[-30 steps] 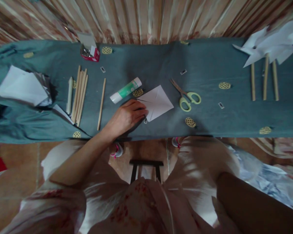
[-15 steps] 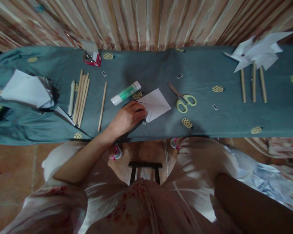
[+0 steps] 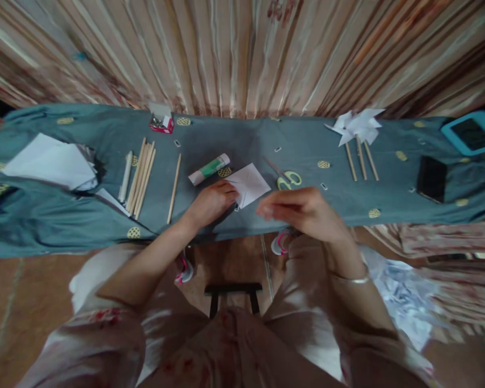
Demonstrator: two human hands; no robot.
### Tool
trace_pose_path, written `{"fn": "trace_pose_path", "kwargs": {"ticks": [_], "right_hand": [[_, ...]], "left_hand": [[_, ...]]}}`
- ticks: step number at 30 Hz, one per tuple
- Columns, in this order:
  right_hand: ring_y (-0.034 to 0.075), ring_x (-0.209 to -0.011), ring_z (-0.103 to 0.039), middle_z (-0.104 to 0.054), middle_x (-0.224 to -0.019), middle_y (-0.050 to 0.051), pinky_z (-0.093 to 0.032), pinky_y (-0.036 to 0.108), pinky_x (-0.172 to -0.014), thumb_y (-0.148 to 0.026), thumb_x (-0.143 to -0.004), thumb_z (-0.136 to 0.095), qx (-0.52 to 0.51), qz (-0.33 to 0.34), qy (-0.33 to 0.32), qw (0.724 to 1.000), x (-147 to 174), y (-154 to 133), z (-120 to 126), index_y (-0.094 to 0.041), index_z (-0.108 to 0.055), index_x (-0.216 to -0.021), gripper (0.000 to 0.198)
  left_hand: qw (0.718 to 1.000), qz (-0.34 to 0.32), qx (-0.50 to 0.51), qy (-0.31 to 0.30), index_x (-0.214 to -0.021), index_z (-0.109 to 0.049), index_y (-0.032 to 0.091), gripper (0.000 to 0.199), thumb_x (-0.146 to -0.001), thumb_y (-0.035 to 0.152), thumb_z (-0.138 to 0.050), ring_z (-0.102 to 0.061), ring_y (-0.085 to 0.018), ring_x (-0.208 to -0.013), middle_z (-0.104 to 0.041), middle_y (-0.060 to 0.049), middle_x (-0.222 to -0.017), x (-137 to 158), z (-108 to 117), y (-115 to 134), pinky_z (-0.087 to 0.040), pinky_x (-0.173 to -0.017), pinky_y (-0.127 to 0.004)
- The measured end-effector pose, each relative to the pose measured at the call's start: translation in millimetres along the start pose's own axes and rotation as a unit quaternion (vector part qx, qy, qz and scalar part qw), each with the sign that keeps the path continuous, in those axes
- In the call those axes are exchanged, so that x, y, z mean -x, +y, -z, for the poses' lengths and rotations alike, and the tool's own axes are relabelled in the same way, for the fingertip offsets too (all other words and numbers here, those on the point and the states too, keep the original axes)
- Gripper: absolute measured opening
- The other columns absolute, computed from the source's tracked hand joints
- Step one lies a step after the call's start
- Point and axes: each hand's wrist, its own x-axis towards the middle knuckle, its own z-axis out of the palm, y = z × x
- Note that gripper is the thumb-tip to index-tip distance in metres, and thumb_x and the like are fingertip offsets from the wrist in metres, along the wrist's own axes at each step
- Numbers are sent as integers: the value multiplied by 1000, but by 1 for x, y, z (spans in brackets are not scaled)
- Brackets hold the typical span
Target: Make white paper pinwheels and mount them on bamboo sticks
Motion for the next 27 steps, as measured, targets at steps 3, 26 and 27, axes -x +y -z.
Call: {"fn": "trace_pose_path", "kwargs": {"ticks": [3, 26, 27], "right_hand": [[19, -77, -69, -77, -88, 6, -55, 32, -74, -30, -91, -64, 85, 6, 84, 993, -17, 28, -16, -18, -76, -87, 17], [26, -115, -66, -73, -123, 11, -52, 46, -104, -21, -94, -56, 219, 100, 60, 969, -22, 66, -46, -19, -69, -119, 28], [26, -115, -66, -72, -123, 11, -52, 46, -104, -20, -94, -55, 223, 103, 56, 968, -24, 66, -48, -19, -69, -118, 28]], "left_hand": [[999, -18, -34, -4, -97, -72, 12, 14, -95, 15, -58, -65, -23, -95, -73, -10, -98, -1, 3, 2, -53, -82, -33], [996, -34, -64, 56, -105, -71, 13, 18, -95, 12, -55, -65, -22, -95, -73, -9, -100, -2, -11, -4, -55, -85, -33], [996, -34, -61, 57, -104, -71, 13, 17, -95, 12, -56, -65, -22, -95, -73, -9, -100, -2, -11, -4, -55, -86, -33]]}}
